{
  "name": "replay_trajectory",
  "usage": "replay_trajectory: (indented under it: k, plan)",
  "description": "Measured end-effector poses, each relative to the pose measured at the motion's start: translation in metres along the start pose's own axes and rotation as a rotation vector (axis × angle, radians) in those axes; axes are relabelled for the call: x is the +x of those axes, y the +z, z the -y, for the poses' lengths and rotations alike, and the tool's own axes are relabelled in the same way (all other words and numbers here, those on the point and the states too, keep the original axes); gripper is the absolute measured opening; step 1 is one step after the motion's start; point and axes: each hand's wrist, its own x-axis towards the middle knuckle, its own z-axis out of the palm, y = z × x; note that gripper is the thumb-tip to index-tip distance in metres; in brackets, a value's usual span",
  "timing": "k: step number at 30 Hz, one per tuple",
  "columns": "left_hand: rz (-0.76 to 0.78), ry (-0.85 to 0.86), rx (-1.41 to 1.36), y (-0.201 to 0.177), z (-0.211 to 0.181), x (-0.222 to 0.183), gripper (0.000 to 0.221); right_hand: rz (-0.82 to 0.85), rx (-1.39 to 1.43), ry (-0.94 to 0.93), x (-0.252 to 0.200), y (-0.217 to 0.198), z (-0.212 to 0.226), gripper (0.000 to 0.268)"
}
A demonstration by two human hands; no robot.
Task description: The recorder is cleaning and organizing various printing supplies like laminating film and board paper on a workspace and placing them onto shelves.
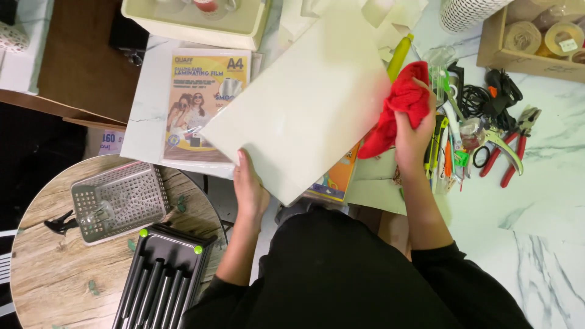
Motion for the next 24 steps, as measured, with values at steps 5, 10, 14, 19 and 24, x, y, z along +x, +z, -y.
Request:
replay_trajectory:
  k: [5, 10, 14, 19, 24]
  plan:
    - [-0.024, -0.151, -0.164, 0.001, 0.023, 0.013, 0.064, 0.238, -0.404, -0.224, 0.033, 0.028, -0.006, 0.059]
    - [0.001, -0.239, -0.240, -0.016, 0.041, 0.023, 0.061, 0.437, -0.560, -0.166, 0.059, 0.067, -0.061, 0.065]
    - [-0.006, -0.312, -0.269, -0.025, 0.043, 0.024, 0.060, 0.548, -0.761, -0.253, 0.032, 0.116, -0.086, 0.072]
    - [0.014, -0.354, -0.383, -0.012, 0.031, 0.021, 0.062, 0.698, -0.736, -0.301, -0.051, 0.176, -0.066, 0.074]
    - [0.061, -0.311, -0.507, -0.012, 0.032, 0.018, 0.063, 0.905, -0.618, -0.344, -0.088, 0.158, -0.019, 0.081]
